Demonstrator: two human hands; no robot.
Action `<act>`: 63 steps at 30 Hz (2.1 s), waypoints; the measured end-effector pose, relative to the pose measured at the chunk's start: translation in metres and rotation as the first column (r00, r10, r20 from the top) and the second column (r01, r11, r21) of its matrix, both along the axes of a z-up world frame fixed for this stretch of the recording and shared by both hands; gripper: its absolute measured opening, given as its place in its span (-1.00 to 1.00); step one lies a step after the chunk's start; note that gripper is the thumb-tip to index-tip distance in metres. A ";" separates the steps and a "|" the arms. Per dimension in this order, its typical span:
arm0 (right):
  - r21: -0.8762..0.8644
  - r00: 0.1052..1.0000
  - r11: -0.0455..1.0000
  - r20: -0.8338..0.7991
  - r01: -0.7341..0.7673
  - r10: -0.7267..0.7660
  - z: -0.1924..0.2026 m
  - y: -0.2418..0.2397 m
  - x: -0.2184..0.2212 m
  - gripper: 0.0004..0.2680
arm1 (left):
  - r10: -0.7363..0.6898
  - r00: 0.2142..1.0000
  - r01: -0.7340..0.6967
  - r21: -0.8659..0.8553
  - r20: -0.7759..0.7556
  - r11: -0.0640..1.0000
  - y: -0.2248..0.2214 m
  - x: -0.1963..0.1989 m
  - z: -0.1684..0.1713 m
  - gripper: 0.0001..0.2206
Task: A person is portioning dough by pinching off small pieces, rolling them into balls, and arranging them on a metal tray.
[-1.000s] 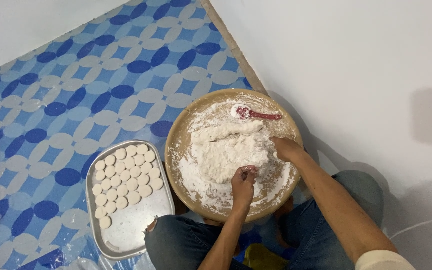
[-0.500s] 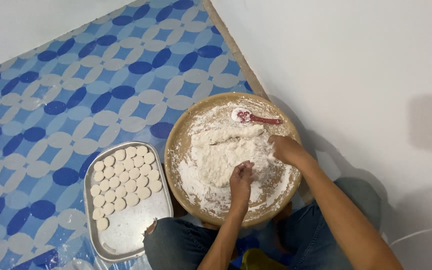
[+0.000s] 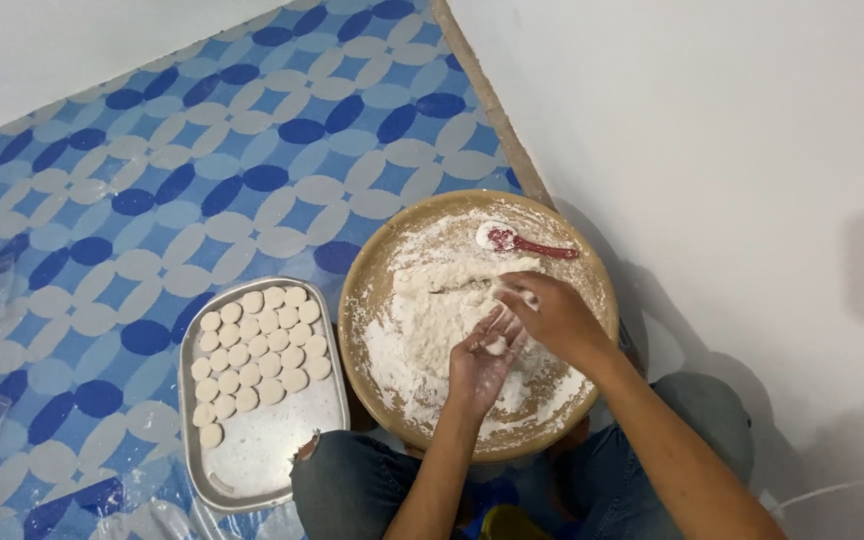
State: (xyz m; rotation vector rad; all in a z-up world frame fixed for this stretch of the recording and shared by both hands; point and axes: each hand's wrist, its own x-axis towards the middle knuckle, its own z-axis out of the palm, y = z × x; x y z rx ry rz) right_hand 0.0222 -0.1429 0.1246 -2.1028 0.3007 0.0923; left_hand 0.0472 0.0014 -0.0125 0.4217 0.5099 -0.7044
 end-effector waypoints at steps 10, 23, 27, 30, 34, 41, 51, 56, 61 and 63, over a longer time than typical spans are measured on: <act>-0.239 0.918 0.928 0.208 -0.286 0.337 -0.026 0.045 0.015 -0.53 | 0.034 0.942 -0.045 0.027 0.333 0.999 0.009 -0.005 0.113 -0.45; -0.330 0.884 0.900 0.273 -0.285 0.380 -0.041 0.083 0.013 -0.37 | 0.206 0.885 -0.129 -0.206 0.417 0.970 0.016 -0.024 0.023 -0.11; -0.378 0.874 0.838 0.131 -0.393 0.469 -0.040 0.092 0.009 -0.32 | 0.270 0.954 -0.223 -0.298 0.131 0.928 0.027 0.005 0.014 -0.10; -0.491 0.929 0.833 0.115 -0.254 0.352 -0.052 0.061 0.034 -0.36 | 0.104 0.995 -0.099 -0.236 0.010 0.967 0.027 -0.006 0.045 -0.04; -0.400 0.959 0.901 0.146 -0.167 0.243 -0.036 0.080 0.026 -0.43 | 0.047 0.999 -0.046 -0.136 0.006 0.990 0.014 -0.021 0.088 -0.06; -0.071 0.698 0.840 0.521 -0.538 0.491 -0.015 0.120 -0.027 -0.59 | 0.341 0.752 -0.023 -0.494 0.564 0.869 0.068 0.003 0.019 -0.12; 0.381 0.807 0.822 0.572 -0.423 0.149 0.035 0.134 -0.006 -0.52 | 0.297 0.952 -0.246 -0.398 0.072 0.884 0.063 -0.019 0.153 -0.30; 0.564 0.872 0.776 0.489 -0.283 -0.038 0.074 0.116 -0.012 -0.54 | 0.256 0.960 -0.212 -0.308 0.111 0.928 0.064 -0.018 0.148 -0.34; 0.088 0.699 0.959 0.703 -0.269 0.132 0.075 0.092 0.010 -0.50 | 0.218 0.954 -0.128 -0.379 0.207 0.917 0.051 -0.017 0.137 -0.20; -0.264 0.699 0.953 0.653 -0.150 0.291 0.058 0.096 0.023 -0.37 | 0.081 0.972 -0.031 -0.221 0.222 0.975 0.044 -0.025 0.156 -0.06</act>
